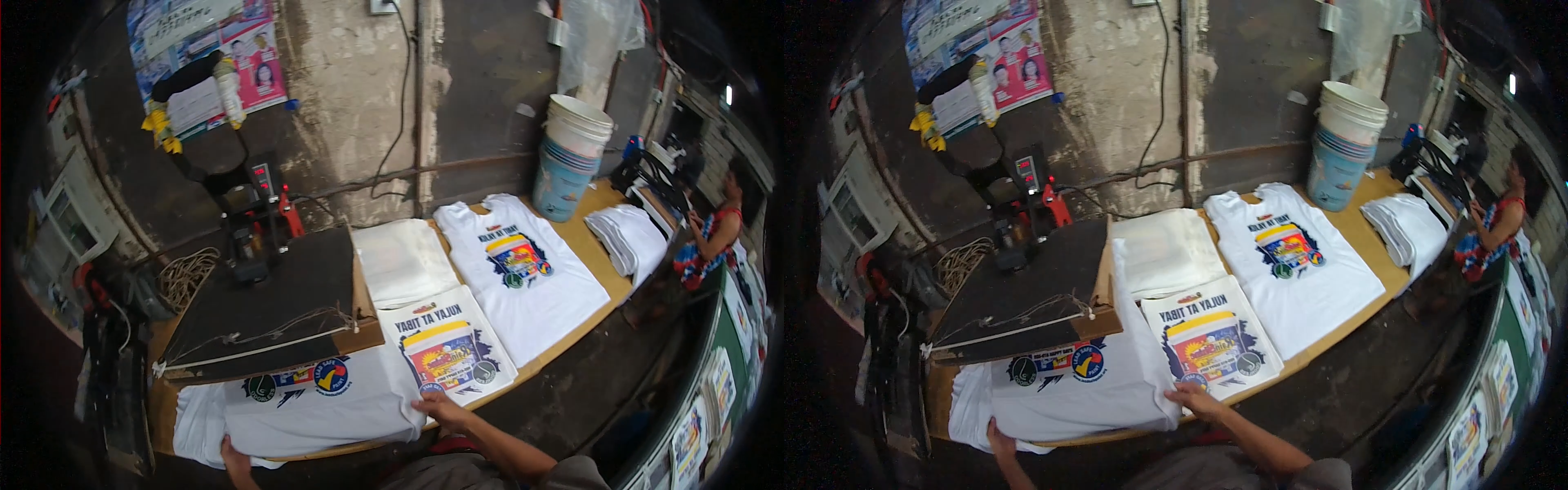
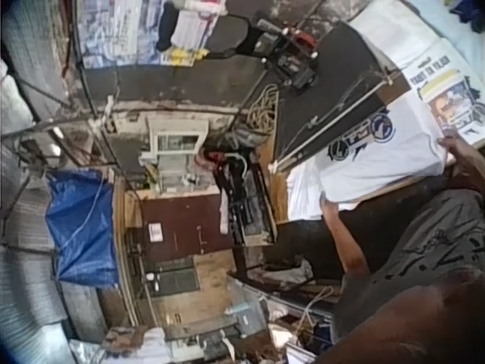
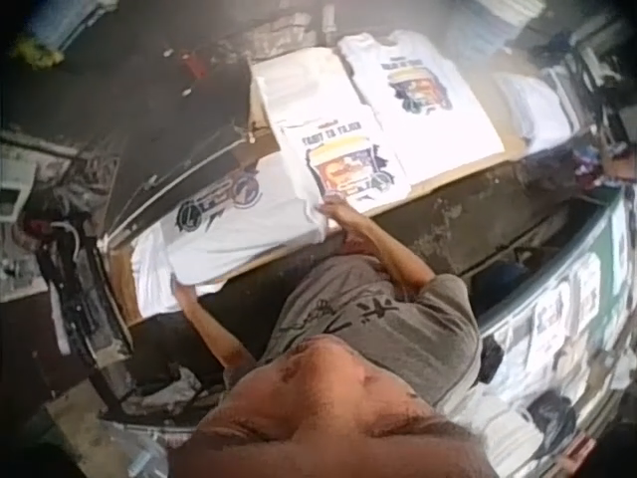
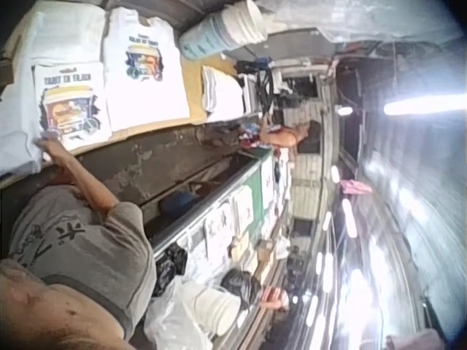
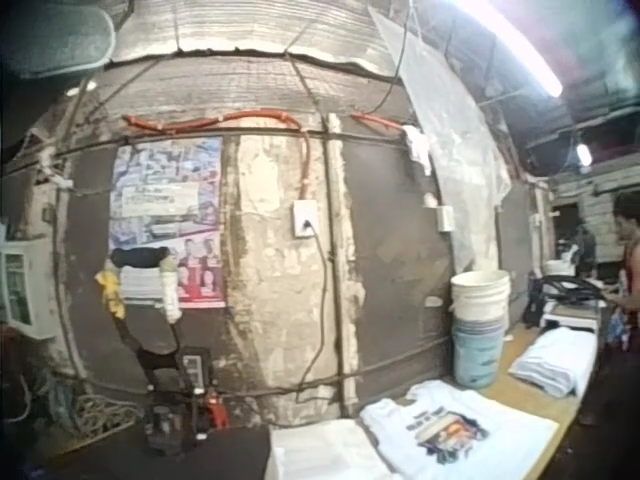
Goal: Using a heat press machine to print designs onto white t-shirts.
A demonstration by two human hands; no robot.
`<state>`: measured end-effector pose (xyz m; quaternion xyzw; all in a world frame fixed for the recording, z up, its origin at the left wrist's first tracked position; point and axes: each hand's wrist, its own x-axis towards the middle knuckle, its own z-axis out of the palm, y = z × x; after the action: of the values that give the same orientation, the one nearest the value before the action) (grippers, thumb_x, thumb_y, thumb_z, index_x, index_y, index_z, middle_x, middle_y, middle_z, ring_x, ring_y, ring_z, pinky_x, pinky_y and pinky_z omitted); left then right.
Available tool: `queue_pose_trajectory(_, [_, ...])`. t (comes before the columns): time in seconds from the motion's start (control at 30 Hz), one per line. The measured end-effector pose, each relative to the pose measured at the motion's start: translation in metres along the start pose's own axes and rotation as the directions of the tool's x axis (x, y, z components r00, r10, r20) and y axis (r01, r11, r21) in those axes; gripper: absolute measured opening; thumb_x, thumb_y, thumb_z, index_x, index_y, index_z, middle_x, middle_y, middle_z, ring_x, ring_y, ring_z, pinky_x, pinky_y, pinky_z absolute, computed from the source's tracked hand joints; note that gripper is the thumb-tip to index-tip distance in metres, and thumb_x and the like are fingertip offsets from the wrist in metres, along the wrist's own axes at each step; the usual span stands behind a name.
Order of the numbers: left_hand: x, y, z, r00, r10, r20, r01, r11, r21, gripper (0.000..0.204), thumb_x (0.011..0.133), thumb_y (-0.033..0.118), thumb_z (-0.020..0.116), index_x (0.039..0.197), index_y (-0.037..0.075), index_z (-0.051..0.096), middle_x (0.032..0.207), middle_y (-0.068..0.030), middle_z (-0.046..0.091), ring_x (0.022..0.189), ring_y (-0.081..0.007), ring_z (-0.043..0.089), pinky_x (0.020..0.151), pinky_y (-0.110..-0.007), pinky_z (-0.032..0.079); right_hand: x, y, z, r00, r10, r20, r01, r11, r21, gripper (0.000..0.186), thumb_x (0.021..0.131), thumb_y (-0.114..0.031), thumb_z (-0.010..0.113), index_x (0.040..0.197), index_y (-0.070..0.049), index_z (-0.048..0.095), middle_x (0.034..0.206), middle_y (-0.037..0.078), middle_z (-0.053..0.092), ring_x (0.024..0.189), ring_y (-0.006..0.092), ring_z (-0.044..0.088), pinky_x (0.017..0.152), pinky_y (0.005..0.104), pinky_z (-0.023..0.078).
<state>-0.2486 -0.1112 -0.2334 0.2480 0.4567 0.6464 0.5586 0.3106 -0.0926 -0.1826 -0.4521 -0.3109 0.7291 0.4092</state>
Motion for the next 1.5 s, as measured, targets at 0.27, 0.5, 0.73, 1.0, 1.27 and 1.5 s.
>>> queue_pose_trajectory(0.27, [-0.026, 0.137, 0.156, 0.953, 0.196, -0.233, -0.273, 0.889, -0.368, 0.073, 0.090, 0.055, 0.049, 0.140, 0.005, 0.034, 0.140, -0.0175, 0.041, 0.126, -0.0345, 0.043, 0.102, -0.052, 0.039, 0.002, -0.154, 0.023, 0.874, -0.472, 0.118, 0.343, 0.769, 0.540, 0.044, 0.090, -0.029, 0.060, 0.125, -0.003, 0.051, 0.125, 0.011, 0.057, 0.114, 0.0236, 0.055, 0.101, 0.0414, 0.040])
queue_pose_trajectory(0.5, [-0.106, -0.014, 0.262, 0.880, 0.452, -0.146, -0.458, 0.889, -0.007, 0.081, 0.082, 0.046, 0.063, 0.139, 0.000, 0.029, 0.134, -0.0264, 0.042, 0.115, -0.0391, 0.052, 0.094, -0.055, 0.045, -0.124, -0.228, -0.161, 0.548, -0.806, -0.223, 0.801, 0.428, 0.419, 0.054, 0.094, -0.048, 0.042, 0.122, -0.003, 0.054, 0.120, 0.018, 0.059, 0.112, 0.0352, 0.055, 0.098, 0.0554, 0.041])
queue_pose_trajectory(0.73, [-0.170, -0.064, 0.478, 0.910, 0.396, 0.124, -0.378, 0.914, -0.151, 0.071, 0.066, 0.034, 0.078, 0.113, -0.004, 0.042, 0.112, -0.0260, 0.057, 0.100, -0.0331, 0.060, 0.088, -0.050, 0.050, -0.239, -0.341, -0.323, 0.214, -0.811, -0.544, 0.941, 0.320, -0.108, 0.027, 0.096, -0.026, 0.051, 0.111, -0.004, 0.057, 0.103, 0.007, 0.064, 0.091, 0.0138, 0.062, 0.080, 0.0265, 0.051])
queue_pose_trajectory(1.0, [-0.112, -0.053, 0.698, 0.866, 0.486, 0.117, -0.488, 0.873, -0.009, 0.062, 0.075, 0.002, 0.071, 0.129, -0.001, 0.041, 0.100, -0.0098, 0.059, 0.090, -0.0174, 0.061, 0.082, -0.030, 0.052, -0.220, -0.476, -0.457, -0.062, -0.955, -0.290, 0.664, 0.178, -0.726, 0.034, 0.086, -0.010, 0.065, 0.118, 0.000, 0.057, 0.098, 0.005, 0.063, 0.086, 0.0089, 0.059, 0.078, 0.0217, 0.047])
queue_pose_trajectory(1.27, [0.021, -0.084, 0.809, 0.936, 0.230, 0.265, -0.290, 0.933, 0.215, 0.051, 0.080, -0.007, 0.064, 0.128, -0.008, 0.046, 0.115, -0.0168, 0.058, 0.099, -0.0191, 0.060, 0.085, -0.029, 0.049, -0.094, -0.556, -0.544, 0.693, -0.663, -0.283, 0.562, 0.743, -0.364, 0.051, 0.078, 0.003, 0.067, 0.126, 0.007, 0.051, 0.119, 0.017, 0.057, 0.096, 0.0180, 0.060, 0.083, 0.0255, 0.048])
queue_pose_trajectory(1.5, [-0.027, -0.070, 0.862, 0.825, 0.462, 0.324, -0.488, 0.873, -0.003, 0.056, 0.083, -0.008, 0.059, 0.135, -0.008, 0.037, 0.128, -0.0160, 0.050, 0.114, -0.0207, 0.053, 0.099, -0.032, 0.041, -0.132, -0.583, -0.558, 0.518, -0.834, -0.193, 0.811, 0.550, -0.199, 0.048, 0.081, 0.002, 0.064, 0.127, 0.007, 0.051, 0.117, 0.017, 0.059, 0.099, 0.0183, 0.060, 0.085, 0.0273, 0.050])
